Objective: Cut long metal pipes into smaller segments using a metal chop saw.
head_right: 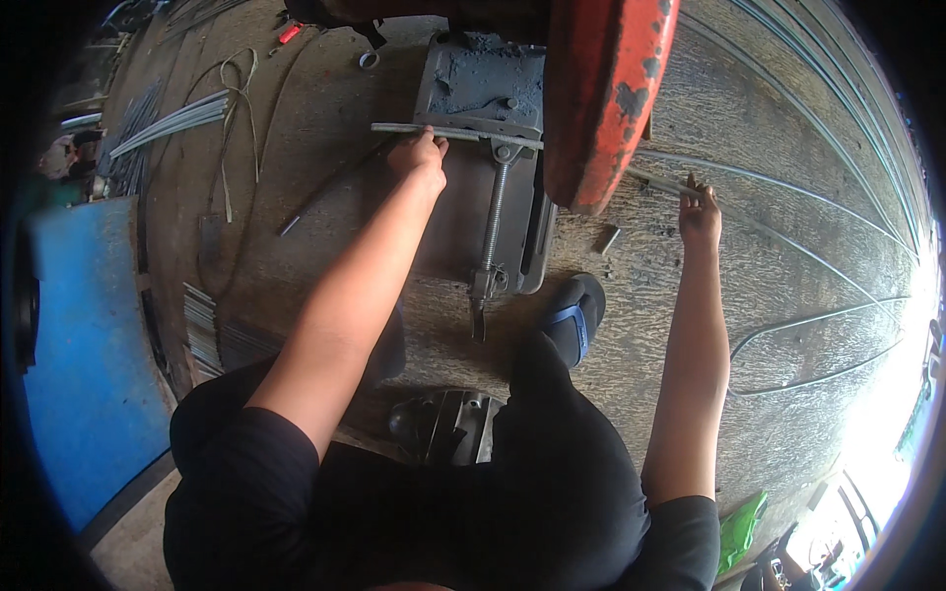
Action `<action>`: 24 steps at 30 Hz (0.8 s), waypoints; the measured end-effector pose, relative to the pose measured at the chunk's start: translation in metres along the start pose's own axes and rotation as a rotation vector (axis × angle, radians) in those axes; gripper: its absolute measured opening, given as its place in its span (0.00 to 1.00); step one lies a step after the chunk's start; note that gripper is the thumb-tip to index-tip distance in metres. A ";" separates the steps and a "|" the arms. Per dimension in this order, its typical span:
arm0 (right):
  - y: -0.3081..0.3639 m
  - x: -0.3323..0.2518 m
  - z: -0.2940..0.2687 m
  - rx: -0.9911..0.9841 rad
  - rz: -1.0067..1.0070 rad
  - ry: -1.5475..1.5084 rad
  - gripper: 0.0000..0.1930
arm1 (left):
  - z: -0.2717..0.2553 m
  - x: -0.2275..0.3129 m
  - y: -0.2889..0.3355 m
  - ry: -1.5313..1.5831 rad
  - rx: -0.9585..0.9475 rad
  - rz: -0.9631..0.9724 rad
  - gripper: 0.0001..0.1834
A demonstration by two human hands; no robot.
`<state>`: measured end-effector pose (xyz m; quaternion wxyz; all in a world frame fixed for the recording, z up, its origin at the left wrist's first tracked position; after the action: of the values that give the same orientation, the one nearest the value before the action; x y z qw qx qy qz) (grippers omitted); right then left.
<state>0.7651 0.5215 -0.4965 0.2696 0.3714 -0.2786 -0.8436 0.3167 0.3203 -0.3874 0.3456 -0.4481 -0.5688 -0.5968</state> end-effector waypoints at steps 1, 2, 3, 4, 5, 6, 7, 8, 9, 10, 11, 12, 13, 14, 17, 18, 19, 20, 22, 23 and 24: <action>0.002 0.001 0.003 -0.003 0.030 -0.002 0.07 | 0.000 -0.001 0.001 -0.010 0.003 -0.003 0.05; 0.006 -0.004 0.007 0.060 -0.130 0.368 0.07 | 0.000 -0.002 0.001 0.009 0.006 -0.002 0.04; 0.009 -0.007 0.013 0.086 -0.206 0.554 0.07 | 0.000 -0.002 0.000 0.028 0.009 -0.001 0.04; 0.013 -0.008 0.017 0.123 -0.289 0.735 0.07 | -0.001 -0.003 -0.002 0.026 0.009 0.001 0.04; 0.012 -0.008 0.017 0.064 -0.199 0.470 0.07 | -0.001 -0.003 -0.004 0.012 -0.026 -0.005 0.04; 0.012 -0.006 0.017 0.005 -0.109 0.206 0.07 | -0.001 -0.003 -0.007 -0.001 -0.060 -0.011 0.03; 0.012 -0.007 0.017 0.005 -0.108 0.204 0.07 | -0.001 -0.003 -0.010 -0.003 -0.060 -0.009 0.03; 0.012 -0.007 0.013 0.035 -0.073 0.106 0.10 | -0.002 -0.003 -0.013 -0.040 -0.072 -0.011 0.04; 0.011 -0.007 0.010 0.018 -0.058 0.011 0.16 | -0.002 -0.003 -0.015 -0.077 -0.083 -0.013 0.04; 0.010 -0.007 0.006 0.067 -0.040 0.008 0.16 | -0.004 -0.003 -0.016 -0.078 -0.084 -0.014 0.04; 0.010 -0.008 0.008 0.020 -0.107 0.226 0.10 | -0.005 -0.004 -0.017 -0.091 -0.107 -0.030 0.05; 0.009 -0.010 0.006 0.078 -0.134 0.355 0.08 | -0.005 -0.004 -0.017 -0.105 -0.130 -0.048 0.07; 0.008 -0.009 0.010 -0.031 -0.175 0.442 0.07 | -0.008 -0.003 -0.018 -0.101 -0.129 -0.043 0.07; 0.006 -0.009 0.004 0.016 -0.108 0.196 0.07 | -0.010 -0.004 -0.017 -0.198 -0.159 -0.053 0.07; 0.007 -0.006 0.002 0.051 -0.030 -0.052 0.06 | -0.016 -0.001 -0.018 -0.279 -0.237 -0.020 0.07; 0.008 -0.007 0.004 0.036 -0.037 -0.053 0.06 | -0.016 0.001 -0.020 -0.261 -0.284 0.027 0.07; 0.009 -0.006 0.005 0.036 -0.021 -0.056 0.06 | -0.017 0.001 -0.021 -0.262 -0.286 0.026 0.07; 0.010 -0.006 0.006 0.049 -0.026 -0.039 0.06 | -0.021 0.002 -0.024 -0.278 -0.231 0.046 0.07; 0.011 -0.007 0.006 0.064 -0.034 -0.022 0.06 | -0.024 0.003 -0.030 -0.257 -0.177 0.055 0.06; 0.011 -0.006 0.006 0.064 -0.031 -0.036 0.07 | -0.025 0.002 -0.033 -0.256 -0.180 0.042 0.06; 0.011 -0.006 0.005 0.056 -0.037 -0.051 0.07 | -0.025 0.000 -0.035 -0.158 -0.161 -0.027 0.04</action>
<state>0.7671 0.5194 -0.4835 0.2361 0.3626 -0.3020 -0.8495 0.2805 0.2996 -0.3996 0.2545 -0.5125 -0.5504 -0.6080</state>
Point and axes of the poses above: each hand's wrist, its own y-axis away from the middle knuckle, its own z-axis out of the palm, x = y × z, the point moved 4 cm from there along -y, towards the middle knuckle, and after that the axes turned 15 degrees about z, right-handed, at the moved point
